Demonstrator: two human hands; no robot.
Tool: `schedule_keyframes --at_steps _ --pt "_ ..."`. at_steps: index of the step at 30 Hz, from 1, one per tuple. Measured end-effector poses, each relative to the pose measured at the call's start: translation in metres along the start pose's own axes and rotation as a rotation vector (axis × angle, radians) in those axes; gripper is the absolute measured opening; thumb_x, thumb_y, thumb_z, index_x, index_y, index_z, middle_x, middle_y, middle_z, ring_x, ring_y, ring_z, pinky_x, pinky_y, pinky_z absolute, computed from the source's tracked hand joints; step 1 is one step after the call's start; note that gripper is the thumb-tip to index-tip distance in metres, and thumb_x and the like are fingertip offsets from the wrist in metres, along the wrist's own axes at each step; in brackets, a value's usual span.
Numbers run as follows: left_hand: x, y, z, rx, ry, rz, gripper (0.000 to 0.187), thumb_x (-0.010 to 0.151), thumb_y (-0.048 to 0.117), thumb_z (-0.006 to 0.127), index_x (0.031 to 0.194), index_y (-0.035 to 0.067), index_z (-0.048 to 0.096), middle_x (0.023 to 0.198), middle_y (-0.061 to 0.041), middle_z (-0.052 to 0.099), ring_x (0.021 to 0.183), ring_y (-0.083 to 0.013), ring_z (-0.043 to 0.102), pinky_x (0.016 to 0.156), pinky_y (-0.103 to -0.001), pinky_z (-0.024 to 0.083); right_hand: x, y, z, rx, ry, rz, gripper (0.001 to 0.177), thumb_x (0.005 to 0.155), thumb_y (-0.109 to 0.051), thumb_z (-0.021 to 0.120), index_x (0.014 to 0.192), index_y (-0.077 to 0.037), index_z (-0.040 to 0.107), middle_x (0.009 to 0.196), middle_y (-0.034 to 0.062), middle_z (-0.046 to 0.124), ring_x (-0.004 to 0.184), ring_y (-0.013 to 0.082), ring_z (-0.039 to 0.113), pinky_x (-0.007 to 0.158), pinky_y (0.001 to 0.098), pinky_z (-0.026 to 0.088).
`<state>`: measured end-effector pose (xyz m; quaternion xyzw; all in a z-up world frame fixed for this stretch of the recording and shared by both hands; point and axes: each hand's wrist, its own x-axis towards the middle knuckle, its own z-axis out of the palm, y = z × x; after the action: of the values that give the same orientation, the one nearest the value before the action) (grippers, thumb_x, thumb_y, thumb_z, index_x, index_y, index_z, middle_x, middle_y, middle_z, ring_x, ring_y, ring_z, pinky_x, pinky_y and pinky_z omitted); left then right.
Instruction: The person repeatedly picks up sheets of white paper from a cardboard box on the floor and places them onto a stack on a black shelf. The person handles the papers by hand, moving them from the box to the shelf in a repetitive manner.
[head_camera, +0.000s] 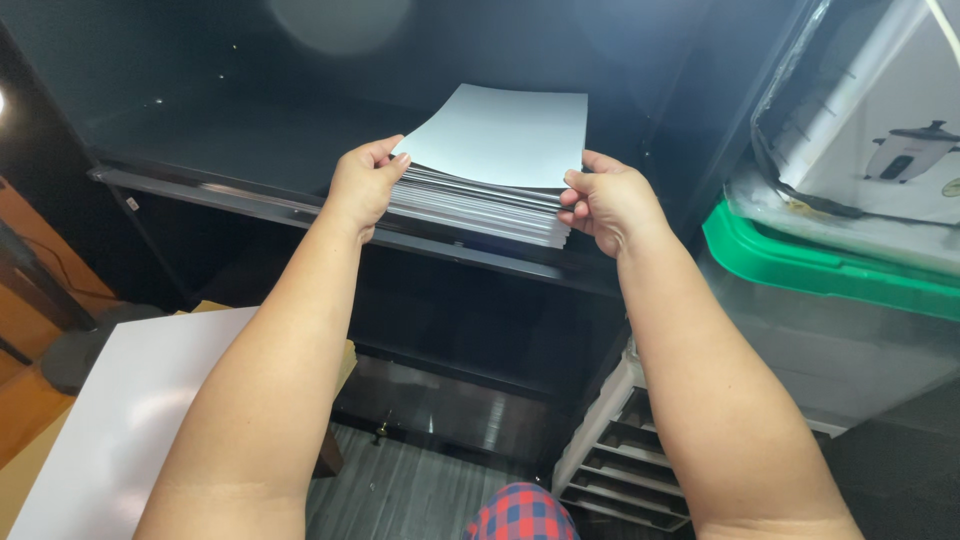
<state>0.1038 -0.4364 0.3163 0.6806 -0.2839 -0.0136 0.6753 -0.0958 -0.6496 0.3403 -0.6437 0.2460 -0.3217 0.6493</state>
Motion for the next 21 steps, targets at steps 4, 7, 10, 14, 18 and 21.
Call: schedule_keyframes --at_steps 4,7,10,14,18,21 --pt "-0.006 0.007 -0.001 -0.010 0.003 -0.023 0.039 0.103 0.016 0.064 0.140 0.004 0.063 0.118 -0.016 0.070 0.122 -0.0251 0.065 0.107 -0.038 0.052 -0.001 0.000 -0.001 -0.010 -0.009 0.003 0.058 0.099 -0.008 0.062 0.153 0.003 0.044 0.069 0.0088 0.067 0.046 0.0055 0.062 0.070 0.0400 0.070" --pt "-0.002 0.001 -0.001 0.003 0.031 -0.057 0.035 0.106 0.021 0.060 0.137 0.009 0.066 0.123 -0.013 0.072 0.126 -0.0256 0.065 0.108 -0.037 0.051 -0.002 -0.001 -0.001 -0.015 -0.010 0.008 0.055 0.099 -0.008 0.062 0.150 0.004 0.047 0.068 0.0075 0.066 0.046 0.0046 0.060 0.074 0.0416 0.069" --pt "-0.004 -0.004 0.000 0.043 0.085 -0.069 0.031 0.107 0.023 0.059 0.133 0.012 0.070 0.120 -0.009 0.074 0.124 -0.0244 0.066 0.106 -0.037 0.052 -0.005 0.002 0.001 -0.015 0.008 -0.004 0.060 0.098 -0.009 0.064 0.151 0.009 0.041 0.066 0.0067 0.064 0.045 0.0042 0.056 0.071 0.0411 0.070" --pt "-0.001 -0.021 0.000 0.136 0.125 -0.049 0.029 0.105 0.026 0.062 0.130 0.019 0.073 0.120 -0.003 0.074 0.121 -0.0204 0.066 0.104 -0.034 0.050 -0.010 0.008 0.000 -0.046 0.041 -0.039 0.053 0.100 -0.010 0.062 0.146 0.010 0.047 0.064 0.0050 0.064 0.043 0.0044 0.057 0.069 0.0429 0.070" --pt "-0.016 -0.021 -0.005 0.286 0.167 0.061 0.031 0.102 0.024 0.064 0.130 0.017 0.073 0.109 -0.002 0.070 0.107 -0.0160 0.066 0.098 -0.033 0.051 -0.010 0.024 -0.010 -0.083 0.109 -0.105 0.048 0.103 -0.012 0.058 0.146 0.005 0.050 0.063 0.0087 0.064 0.043 0.0100 0.059 0.067 0.0443 0.071" --pt "-0.055 -0.017 -0.008 0.278 0.187 0.164 0.032 0.098 0.018 0.068 0.128 0.008 0.073 0.103 -0.010 0.063 0.101 -0.0226 0.064 0.094 -0.037 0.051 -0.035 0.032 -0.011 -0.025 0.153 -0.235 0.043 0.103 -0.007 0.053 0.145 0.001 0.053 0.059 0.0111 0.059 0.037 0.0148 0.054 0.056 0.0391 0.070"
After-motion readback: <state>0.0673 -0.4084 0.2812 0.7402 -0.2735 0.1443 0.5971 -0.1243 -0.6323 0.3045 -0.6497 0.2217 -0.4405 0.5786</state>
